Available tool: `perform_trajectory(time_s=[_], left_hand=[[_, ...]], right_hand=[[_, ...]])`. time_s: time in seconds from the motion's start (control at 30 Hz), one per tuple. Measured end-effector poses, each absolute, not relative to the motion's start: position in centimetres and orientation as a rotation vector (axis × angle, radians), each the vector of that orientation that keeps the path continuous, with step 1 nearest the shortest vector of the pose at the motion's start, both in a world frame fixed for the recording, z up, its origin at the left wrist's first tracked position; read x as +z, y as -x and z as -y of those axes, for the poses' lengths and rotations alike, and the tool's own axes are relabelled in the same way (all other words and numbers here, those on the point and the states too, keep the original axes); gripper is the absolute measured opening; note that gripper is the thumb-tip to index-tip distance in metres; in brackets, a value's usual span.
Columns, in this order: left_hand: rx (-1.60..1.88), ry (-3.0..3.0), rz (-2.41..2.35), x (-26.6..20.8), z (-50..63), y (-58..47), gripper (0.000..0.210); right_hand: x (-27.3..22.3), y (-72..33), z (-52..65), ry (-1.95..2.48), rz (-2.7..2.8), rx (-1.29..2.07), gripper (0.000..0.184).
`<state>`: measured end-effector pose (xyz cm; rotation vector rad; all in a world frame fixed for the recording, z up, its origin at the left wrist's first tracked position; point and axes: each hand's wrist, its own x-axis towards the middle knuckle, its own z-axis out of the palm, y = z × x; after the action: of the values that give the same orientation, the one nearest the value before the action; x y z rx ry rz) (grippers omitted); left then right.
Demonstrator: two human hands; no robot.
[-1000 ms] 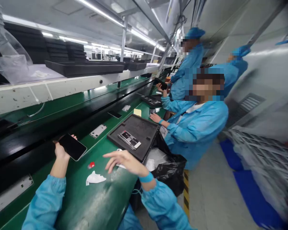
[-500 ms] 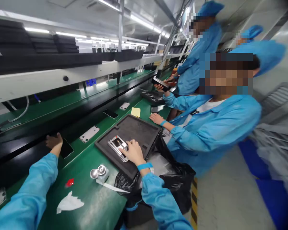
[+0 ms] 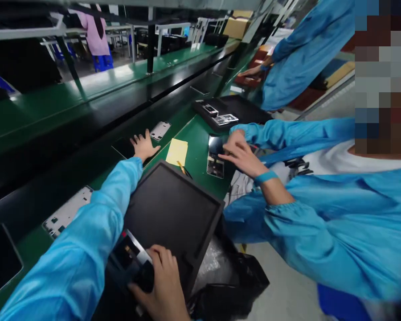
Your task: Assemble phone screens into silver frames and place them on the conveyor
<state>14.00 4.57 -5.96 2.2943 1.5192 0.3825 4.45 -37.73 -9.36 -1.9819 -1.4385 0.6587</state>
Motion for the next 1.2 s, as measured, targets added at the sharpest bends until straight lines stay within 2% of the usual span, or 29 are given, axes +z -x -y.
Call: perform_trajectory(time_s=[0.07, 0.23, 0.33, 0.47, 0.6, 0.67, 0.8, 0.83, 0.97, 1.07, 1.2], left_hand=[[0.346, -2.33, -1.497, -6.8, -5.8, -17.2, 0.113], [0.438, -2.355, -1.456, -7.1, -7.7, -20.3, 0.084], [0.526, -2.338, -1.404, -6.0, -7.7, -19.1, 0.087], [0.685, -2.289, -1.276, -2.6, -6.9, -14.6, 0.1], [0.933, -2.068, -1.233, 2.1, -4.2, -7.1, 0.104], [1.064, -1.928, -1.23, 4.1, -1.5, -2.4, 0.09], [1.299, -1.319, -0.994, 6.9, 6.7, 7.1, 0.03], [1.31, -1.202, -0.942, 7.4, 9.2, 9.3, 0.024], [1.248, -0.962, -0.783, 9.1, 19.5, 16.7, 0.064], [1.103, -0.798, -0.666, 10.2, 26.7, 20.9, 0.064], [0.616, -0.841, -0.485, 9.9, 33.6, 24.6, 0.071]], right_hand=[[-10.2, -4.8, 38.0, 1.941, 1.446, 0.672, 0.072], [-10.7, -5.9, 38.5, 1.884, 1.437, 0.679, 0.036], [-10.1, -5.8, 38.3, 1.905, 1.388, 0.67, 0.039], [-9.2, -5.4, 37.7, 1.902, 1.277, 0.682, 0.06], [-9.1, -5.6, 37.0, 1.855, 1.167, 0.637, 0.059], [-9.4, -5.8, 36.6, 1.782, 1.178, 0.579, 0.052], [-9.6, -6.2, 35.6, 1.593, 1.21, 0.489, 0.033], [-9.4, -6.3, 35.3, 1.571, 1.181, 0.506, 0.033], [-7.0, -5.4, 35.1, 1.508, 0.981, 0.508, 0.044], [-4.2, -2.7, 36.5, 1.468, 0.89, 0.4, 0.048], [-1.2, 4.2, 40.2, 1.396, 0.882, 0.36, 0.049]])
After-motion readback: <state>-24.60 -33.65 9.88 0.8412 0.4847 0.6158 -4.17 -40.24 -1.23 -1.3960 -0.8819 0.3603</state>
